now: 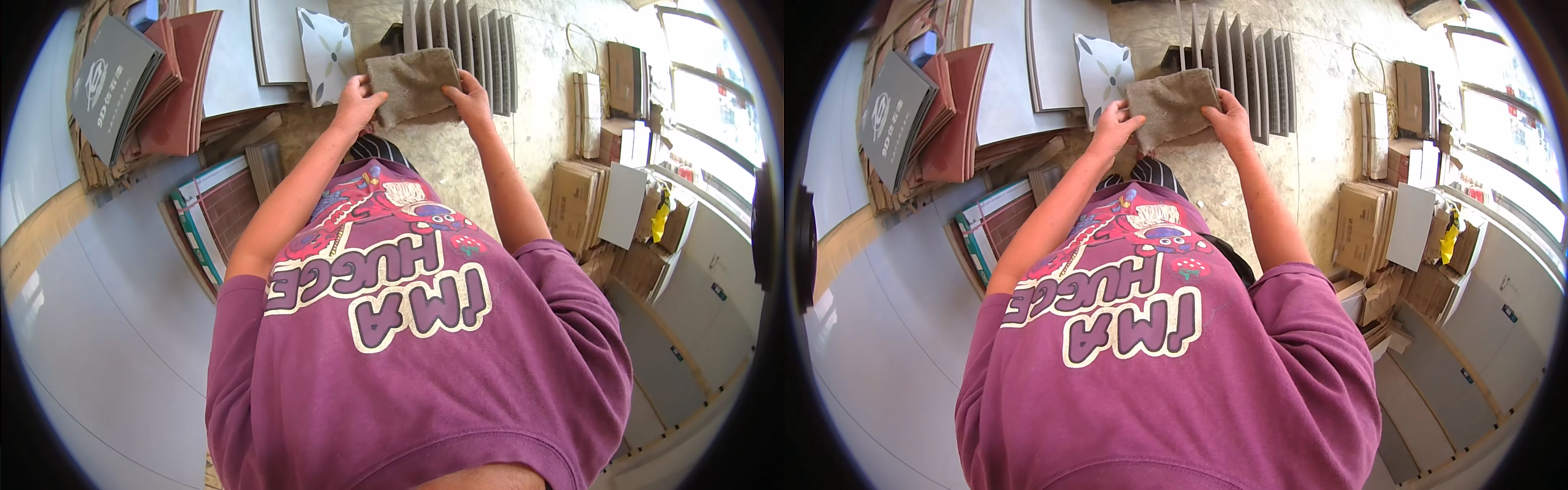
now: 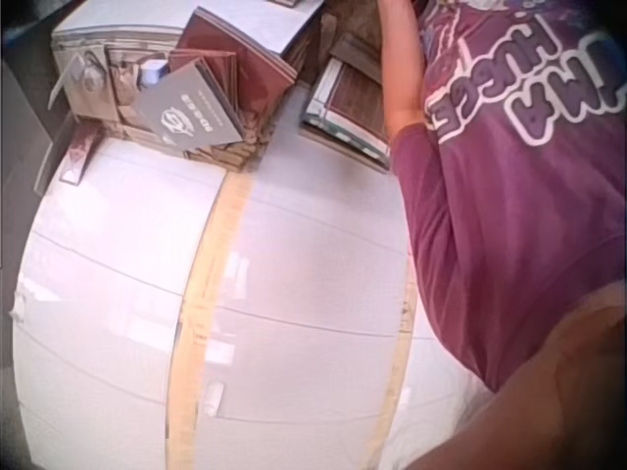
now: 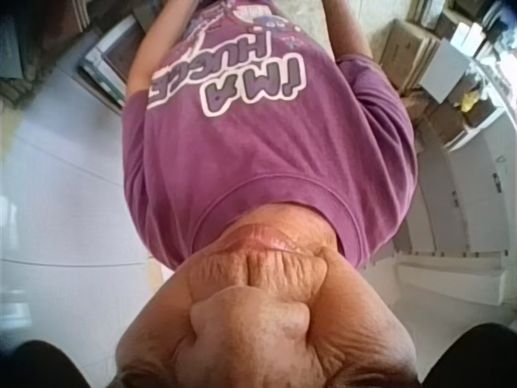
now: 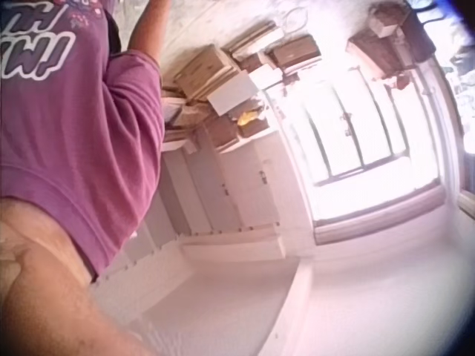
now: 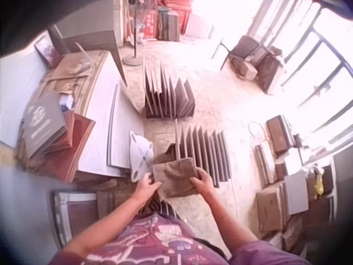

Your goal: The person wipes the exterior cage of a large standing industrial fan using a cloth, moving it across the wire mesh.

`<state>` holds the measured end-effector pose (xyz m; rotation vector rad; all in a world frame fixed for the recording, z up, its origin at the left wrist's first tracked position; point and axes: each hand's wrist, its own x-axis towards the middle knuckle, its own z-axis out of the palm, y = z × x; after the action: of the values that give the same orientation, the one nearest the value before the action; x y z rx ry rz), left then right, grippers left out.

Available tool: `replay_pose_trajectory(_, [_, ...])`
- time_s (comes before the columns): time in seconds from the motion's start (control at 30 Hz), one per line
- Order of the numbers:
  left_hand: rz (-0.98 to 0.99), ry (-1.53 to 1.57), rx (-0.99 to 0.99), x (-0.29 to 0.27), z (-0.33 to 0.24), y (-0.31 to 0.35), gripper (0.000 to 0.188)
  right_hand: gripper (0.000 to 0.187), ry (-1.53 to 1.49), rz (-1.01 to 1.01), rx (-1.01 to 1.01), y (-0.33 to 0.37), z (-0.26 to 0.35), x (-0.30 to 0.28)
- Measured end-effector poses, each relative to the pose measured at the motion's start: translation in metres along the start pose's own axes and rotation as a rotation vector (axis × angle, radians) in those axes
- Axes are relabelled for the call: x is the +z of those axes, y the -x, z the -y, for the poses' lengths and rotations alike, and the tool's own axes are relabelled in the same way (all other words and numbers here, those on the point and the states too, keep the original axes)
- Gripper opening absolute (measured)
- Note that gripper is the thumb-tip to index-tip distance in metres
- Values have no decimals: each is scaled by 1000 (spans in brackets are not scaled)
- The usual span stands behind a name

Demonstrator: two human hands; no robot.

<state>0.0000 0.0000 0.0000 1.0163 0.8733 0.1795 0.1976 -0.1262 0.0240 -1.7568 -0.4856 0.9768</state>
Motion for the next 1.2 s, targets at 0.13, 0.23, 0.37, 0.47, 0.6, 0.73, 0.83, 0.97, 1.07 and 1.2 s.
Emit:
replay_pose_trajectory(0.13, [-29, -93, 7, 17, 2, -27, 77, 41, 54, -58, -21, -37, -26, -22])
replay_pose_trajectory(0.23, [-35, -216, -101, 26, 12, -23, 77, 66, 704, -204, 114, -60, -77, -41])
replay_pose_trajectory(0.37, [7, -171, -230, 8, 40, 1, 71, 66, 713, 17, 46, -57, -108, -31])
replay_pose_trajectory(0.47, [-81, -159, -245, -22, 72, 20, 68, 57, 692, 57, 65, -50, -116, -13])
replay_pose_trajectory(0.6, [-273, -74, -309, -68, 107, 53, 65, 51, 698, 4, 88, -36, -130, -10])
replay_pose_trajectory(0.73, [-459, 3, -355, -95, 122, 89, 62, 48, 677, -4, 93, -28, -187, -45])
replay_pose_trajectory(0.83, [-511, 91, -349, -105, 130, 114, 61, 47, 714, 121, 351, -15, -207, -76])
replay_pose_trajectory(0.97, [-566, 205, -333, -112, 136, 134, 57, 44, 514, 150, 605, 11, -181, -83])
replay_pose_trajectory(1.07, [-588, 272, -289, -113, 136, 145, 52, 44, 488, 162, 621, 16, -176, -88])
replay_pose_trajectory(1.2, [-621, 286, -274, -111, 137, 157, 48, 42, 443, 197, 564, 5, -159, -77])
